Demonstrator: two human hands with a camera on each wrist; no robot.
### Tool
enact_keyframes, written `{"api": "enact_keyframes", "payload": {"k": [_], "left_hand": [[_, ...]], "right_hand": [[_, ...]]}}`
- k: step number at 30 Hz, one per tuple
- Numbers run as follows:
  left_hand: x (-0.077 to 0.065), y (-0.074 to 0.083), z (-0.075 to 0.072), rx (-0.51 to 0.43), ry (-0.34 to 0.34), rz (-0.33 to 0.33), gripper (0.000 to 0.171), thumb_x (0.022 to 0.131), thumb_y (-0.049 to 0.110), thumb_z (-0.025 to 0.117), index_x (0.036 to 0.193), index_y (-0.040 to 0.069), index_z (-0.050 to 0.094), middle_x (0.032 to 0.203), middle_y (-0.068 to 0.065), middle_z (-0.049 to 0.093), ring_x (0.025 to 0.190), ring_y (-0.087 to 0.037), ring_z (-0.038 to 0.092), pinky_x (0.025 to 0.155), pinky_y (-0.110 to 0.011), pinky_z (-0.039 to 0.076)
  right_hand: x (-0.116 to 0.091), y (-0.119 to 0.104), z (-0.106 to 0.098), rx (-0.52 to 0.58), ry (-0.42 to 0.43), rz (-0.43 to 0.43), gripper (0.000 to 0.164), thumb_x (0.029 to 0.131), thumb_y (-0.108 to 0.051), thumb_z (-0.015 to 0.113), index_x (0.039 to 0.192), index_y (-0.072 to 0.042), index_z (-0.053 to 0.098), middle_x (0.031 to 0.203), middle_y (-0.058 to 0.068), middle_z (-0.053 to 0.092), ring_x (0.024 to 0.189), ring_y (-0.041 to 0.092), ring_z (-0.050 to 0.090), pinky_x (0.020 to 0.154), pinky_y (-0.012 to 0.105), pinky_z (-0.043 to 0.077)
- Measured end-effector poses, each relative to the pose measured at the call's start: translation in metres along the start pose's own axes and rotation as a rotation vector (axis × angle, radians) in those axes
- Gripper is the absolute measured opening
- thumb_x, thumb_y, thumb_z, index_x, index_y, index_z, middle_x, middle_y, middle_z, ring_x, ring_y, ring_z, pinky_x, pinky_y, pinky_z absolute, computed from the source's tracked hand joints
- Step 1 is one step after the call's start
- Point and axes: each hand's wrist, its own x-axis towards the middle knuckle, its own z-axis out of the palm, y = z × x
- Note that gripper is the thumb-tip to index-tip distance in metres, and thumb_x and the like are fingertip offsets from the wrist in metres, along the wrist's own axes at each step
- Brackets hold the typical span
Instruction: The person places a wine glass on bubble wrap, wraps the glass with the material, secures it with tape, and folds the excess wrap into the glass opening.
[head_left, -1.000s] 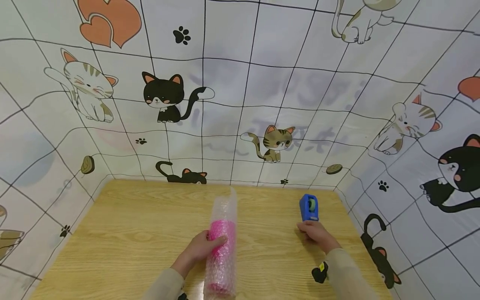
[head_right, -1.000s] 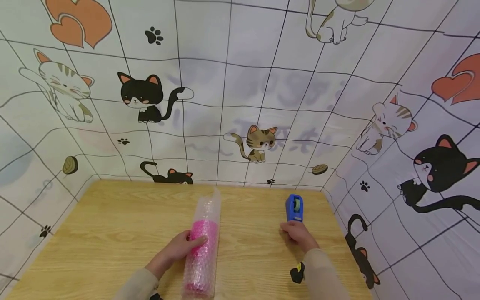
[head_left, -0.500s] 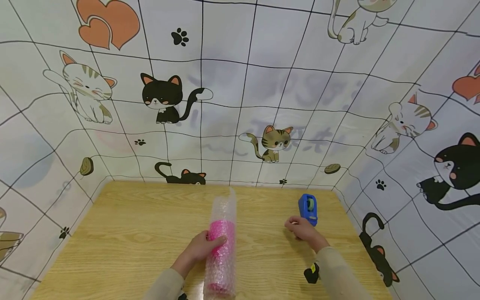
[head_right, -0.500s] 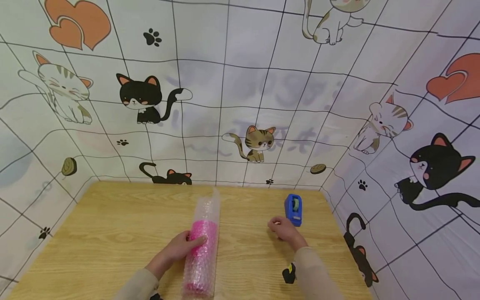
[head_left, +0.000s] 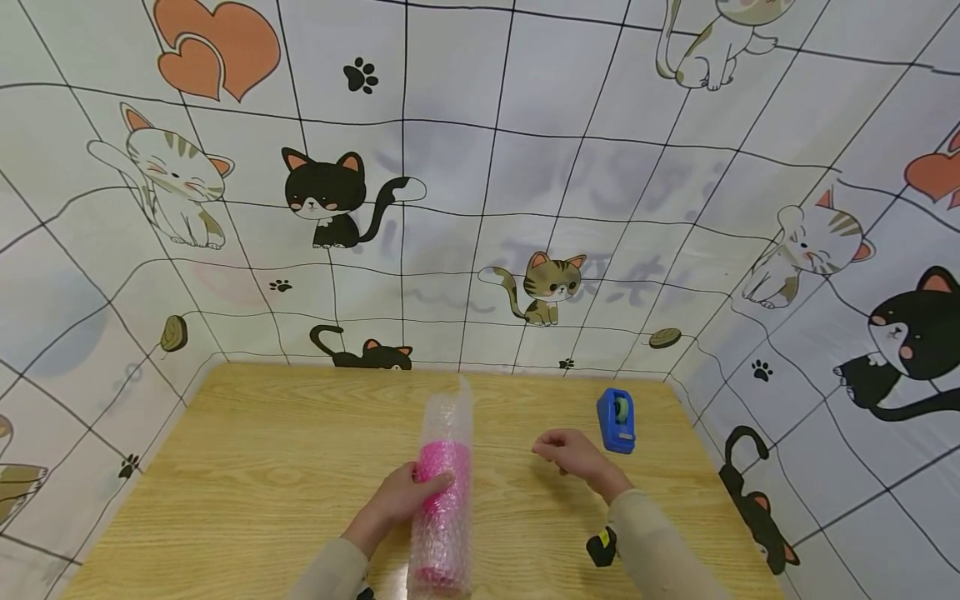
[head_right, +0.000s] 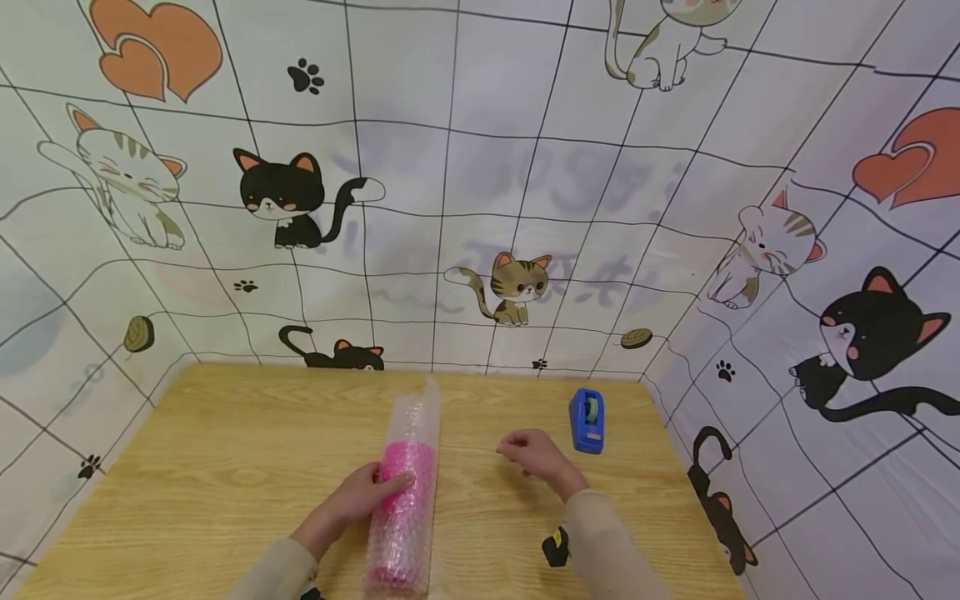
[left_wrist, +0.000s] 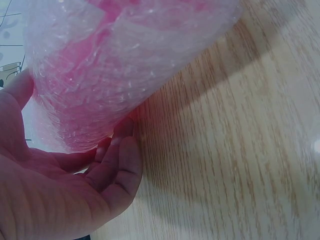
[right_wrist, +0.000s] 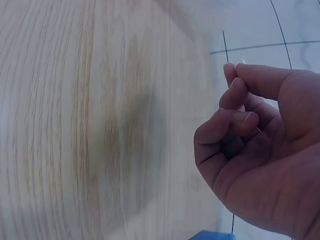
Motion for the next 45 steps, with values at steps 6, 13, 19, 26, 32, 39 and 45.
{"api": "enact_keyframes", "payload": {"k": [6,13,19,26,32,39,45], "left_hand": [[0.000,0.000,0.001,0.012,0.010,0.000,0.086,0.088,0.052,0.065,0.137,-0.015,0.040,0.122,-0.027,0.059,0.103,-0.031,0.063,0.088,-0.048,0.055],[0.000,0.000,0.001,0.006,0.008,0.006,0.085,0.088,0.051,0.065,0.136,-0.015,0.041,0.120,-0.025,0.061,0.102,-0.030,0.063,0.086,-0.046,0.056],[0.002,-0.001,0.002,0.007,0.008,0.006,0.082,0.088,0.051,0.065,0.133,-0.014,0.045,0.111,-0.019,0.064,0.093,-0.024,0.064,0.079,-0.041,0.057],[0.004,-0.002,0.003,0.021,0.018,-0.010,0.082,0.088,0.053,0.065,0.133,-0.012,0.046,0.112,-0.018,0.064,0.095,-0.024,0.064,0.081,-0.041,0.056],[0.002,0.000,0.003,0.018,0.013,-0.011,0.085,0.087,0.055,0.064,0.135,-0.013,0.044,0.117,-0.022,0.063,0.100,-0.026,0.064,0.085,-0.046,0.056],[0.001,0.001,0.004,0.021,0.032,-0.004,0.083,0.088,0.052,0.065,0.135,-0.013,0.043,0.117,-0.022,0.063,0.100,-0.026,0.064,0.085,-0.044,0.056],[0.000,0.002,0.004,0.020,0.038,0.014,0.080,0.089,0.049,0.065,0.133,-0.014,0.044,0.114,-0.022,0.064,0.097,-0.025,0.064,0.083,-0.044,0.057]], "right_hand": [[0.000,-0.016,0.010,0.025,-0.065,-0.051,0.036,0.095,-0.036,0.062,0.109,-0.003,0.066,0.080,0.001,0.050,0.065,0.016,0.041,0.064,0.035,0.043],[0.001,-0.036,0.025,0.023,-0.121,-0.110,0.033,0.094,-0.034,0.063,0.109,-0.006,0.069,0.083,0.000,0.054,0.069,0.016,0.043,0.062,0.032,0.044],[0.001,-0.054,0.035,0.008,-0.162,-0.152,0.031,0.095,-0.033,0.063,0.108,-0.006,0.070,0.085,-0.002,0.057,0.073,0.014,0.047,0.060,0.028,0.046],[0.002,-0.071,0.049,-0.074,-0.178,-0.218,0.023,0.097,-0.029,0.061,0.102,-0.009,0.071,0.093,-0.001,0.064,0.079,0.013,0.050,0.061,0.028,0.047],[0.005,-0.085,0.065,-0.128,-0.189,-0.240,0.019,0.095,-0.029,0.063,0.098,-0.013,0.073,0.089,-0.001,0.064,0.077,0.011,0.051,0.061,0.025,0.047],[0.009,-0.095,0.077,-0.156,-0.183,-0.281,0.013,0.093,-0.024,0.066,0.094,-0.012,0.073,0.084,0.001,0.065,0.074,0.009,0.049,0.062,0.023,0.045],[0.011,-0.100,0.080,-0.135,-0.176,-0.261,0.014,0.094,-0.023,0.065,0.095,-0.011,0.071,0.082,-0.001,0.062,0.074,0.009,0.049,0.062,0.023,0.045]]}}
